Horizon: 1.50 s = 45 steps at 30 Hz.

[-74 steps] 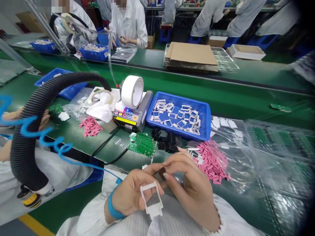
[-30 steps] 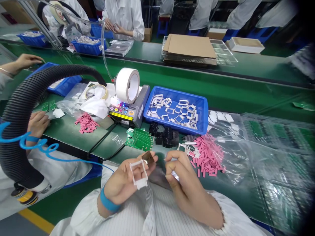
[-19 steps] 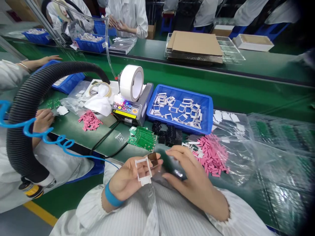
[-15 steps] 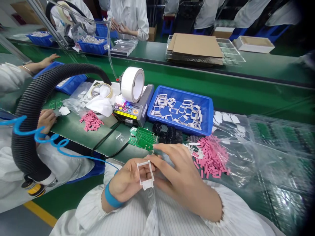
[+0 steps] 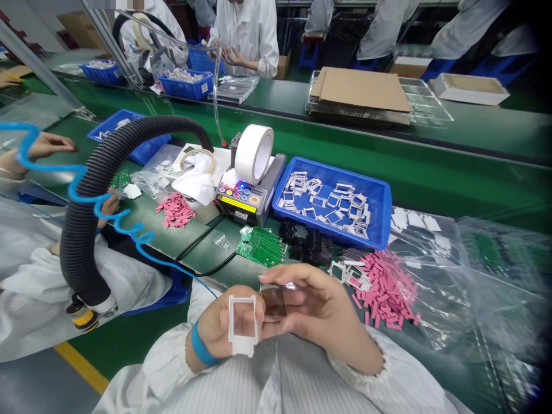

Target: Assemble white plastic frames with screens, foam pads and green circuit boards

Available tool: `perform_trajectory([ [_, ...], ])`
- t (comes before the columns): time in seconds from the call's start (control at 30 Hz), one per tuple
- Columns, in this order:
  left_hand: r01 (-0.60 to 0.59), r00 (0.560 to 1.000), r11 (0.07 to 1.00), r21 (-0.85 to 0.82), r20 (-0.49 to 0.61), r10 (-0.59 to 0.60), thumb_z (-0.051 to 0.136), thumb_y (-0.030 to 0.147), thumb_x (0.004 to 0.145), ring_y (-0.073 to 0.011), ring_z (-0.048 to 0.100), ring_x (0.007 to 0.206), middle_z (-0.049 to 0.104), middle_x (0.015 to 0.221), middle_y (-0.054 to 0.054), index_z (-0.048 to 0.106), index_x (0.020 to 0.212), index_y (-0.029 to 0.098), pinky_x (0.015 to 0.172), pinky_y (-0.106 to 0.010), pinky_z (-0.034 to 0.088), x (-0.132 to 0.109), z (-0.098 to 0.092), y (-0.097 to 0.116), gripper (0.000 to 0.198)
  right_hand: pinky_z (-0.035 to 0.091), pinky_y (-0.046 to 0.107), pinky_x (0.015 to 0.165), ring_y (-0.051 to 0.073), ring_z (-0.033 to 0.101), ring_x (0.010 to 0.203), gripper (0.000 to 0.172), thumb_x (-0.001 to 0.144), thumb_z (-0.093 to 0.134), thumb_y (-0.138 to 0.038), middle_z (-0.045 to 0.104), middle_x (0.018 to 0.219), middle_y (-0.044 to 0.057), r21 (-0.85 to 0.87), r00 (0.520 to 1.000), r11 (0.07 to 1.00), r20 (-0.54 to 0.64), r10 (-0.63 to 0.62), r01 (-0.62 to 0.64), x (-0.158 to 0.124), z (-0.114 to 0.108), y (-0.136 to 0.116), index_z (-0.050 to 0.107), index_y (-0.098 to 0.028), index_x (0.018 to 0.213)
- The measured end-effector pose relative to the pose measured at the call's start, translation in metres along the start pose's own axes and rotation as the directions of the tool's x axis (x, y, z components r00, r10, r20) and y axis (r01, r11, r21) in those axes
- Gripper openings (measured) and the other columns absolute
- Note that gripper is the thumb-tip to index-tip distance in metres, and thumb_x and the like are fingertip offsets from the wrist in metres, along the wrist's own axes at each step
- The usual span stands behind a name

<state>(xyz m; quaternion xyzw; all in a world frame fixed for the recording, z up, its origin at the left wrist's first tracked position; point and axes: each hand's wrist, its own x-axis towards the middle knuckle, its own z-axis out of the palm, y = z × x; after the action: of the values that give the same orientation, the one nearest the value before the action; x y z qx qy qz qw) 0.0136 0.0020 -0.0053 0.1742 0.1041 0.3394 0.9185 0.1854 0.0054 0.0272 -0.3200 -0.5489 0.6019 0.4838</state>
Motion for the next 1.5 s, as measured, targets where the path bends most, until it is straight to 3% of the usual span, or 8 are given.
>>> perform_trajectory([
  [0.13,-0.075,0.995,0.997,0.006,0.064,0.074,0.077,0.051,0.058,-0.0352,0.051,0.119,0.064,0.112,-0.013,0.067,0.071,0.018,0.098,-0.053,0.038,0.002,0.003,-0.003,0.037,0.054,0.031,0.082,0.014,0.064,0.1,0.036,0.069,0.077,-0.037,0.068,0.111,0.002,0.421,0.993,0.9,0.035,0.112,-0.117,-0.001,0.011,0.02,0.057,-0.028,0.097],
  [0.23,-0.138,0.99,0.99,0.022,0.035,0.137,0.076,0.052,0.059,-0.0324,0.052,0.117,0.066,0.108,-0.009,0.068,0.074,0.02,0.097,-0.048,0.041,0.002,0.007,-0.004,0.036,0.053,0.027,0.079,0.012,0.064,0.093,0.036,0.068,0.078,-0.034,0.068,0.112,0.0,0.448,0.994,0.887,0.048,0.103,-0.114,-0.001,0.012,0.026,0.057,-0.03,0.097],
  [0.33,-0.164,0.986,0.984,0.075,0.002,0.165,0.074,0.05,0.063,-0.0315,0.054,0.115,0.065,0.109,-0.008,0.071,0.075,0.02,0.097,-0.048,0.042,0.001,0.011,0.0,0.032,0.051,0.034,0.083,0.016,0.062,0.098,0.038,0.073,0.074,-0.038,0.063,0.119,0.003,0.299,0.998,0.953,0.054,0.036,-0.05,0.001,0.008,0.02,0.056,-0.031,0.105],
  [0.43,-0.197,0.978,0.957,0.212,-0.022,0.206,0.076,0.046,0.063,-0.0313,0.054,0.113,0.062,0.113,-0.009,0.074,0.079,0.022,0.1,-0.05,0.039,-0.002,0.01,0.004,0.029,0.048,0.035,0.08,0.018,0.058,0.097,0.025,0.082,0.065,-0.036,0.062,0.107,0.004,-0.025,0.995,0.997,-0.065,-0.074,0.072,0.004,0.003,0.007,0.057,-0.029,0.104],
  [0.5,-0.214,0.974,0.911,0.353,0.01,0.225,0.08,0.042,0.058,-0.0292,0.056,0.109,0.059,0.118,-0.01,0.076,0.083,0.023,0.098,-0.045,0.04,-0.004,0.007,0.005,0.031,0.046,0.031,0.073,0.015,0.055,0.085,0.008,0.085,0.061,-0.024,0.06,0.087,0.001,-0.312,0.978,0.94,-0.11,-0.178,0.136,0.005,0.001,-0.004,0.059,-0.026,0.093],
  [0.6,-0.257,0.964,0.814,0.521,0.077,0.254,0.085,0.033,0.053,-0.0264,0.057,0.105,0.055,0.123,-0.01,0.076,0.09,0.026,0.093,-0.037,0.044,-0.006,0.004,0.006,0.039,0.043,0.029,0.065,0.013,0.051,0.073,0.01,0.083,0.059,-0.013,0.054,0.073,-0.001,-0.567,0.966,0.805,-0.058,-0.25,0.175,0.005,0.0,-0.015,0.057,-0.023,0.082],
  [0.8,-0.307,0.952,0.712,0.632,0.19,0.241,0.083,0.031,0.055,-0.0279,0.054,0.111,0.054,0.118,-0.009,0.073,0.101,0.03,0.099,-0.038,0.04,-0.004,0.011,0.011,0.047,0.042,0.032,0.068,0.015,0.049,0.076,0.01,0.083,0.057,-0.01,0.054,0.076,0.001,-0.632,0.967,0.749,0.003,-0.254,0.198,0.001,-0.001,-0.02,0.055,-0.02,0.083],
  [1.5,-0.338,0.94,0.599,0.726,0.23,0.252,0.082,0.035,0.056,-0.0248,0.055,0.108,0.054,0.122,-0.007,0.07,0.106,0.033,0.096,-0.035,0.043,-0.006,0.01,0.01,0.051,0.042,0.037,0.07,0.016,0.051,0.07,0.013,0.082,0.055,-0.008,0.054,0.071,0.0,-0.723,0.945,0.646,0.031,-0.325,0.246,-0.002,-0.004,-0.019,0.056,-0.021,0.081],
])
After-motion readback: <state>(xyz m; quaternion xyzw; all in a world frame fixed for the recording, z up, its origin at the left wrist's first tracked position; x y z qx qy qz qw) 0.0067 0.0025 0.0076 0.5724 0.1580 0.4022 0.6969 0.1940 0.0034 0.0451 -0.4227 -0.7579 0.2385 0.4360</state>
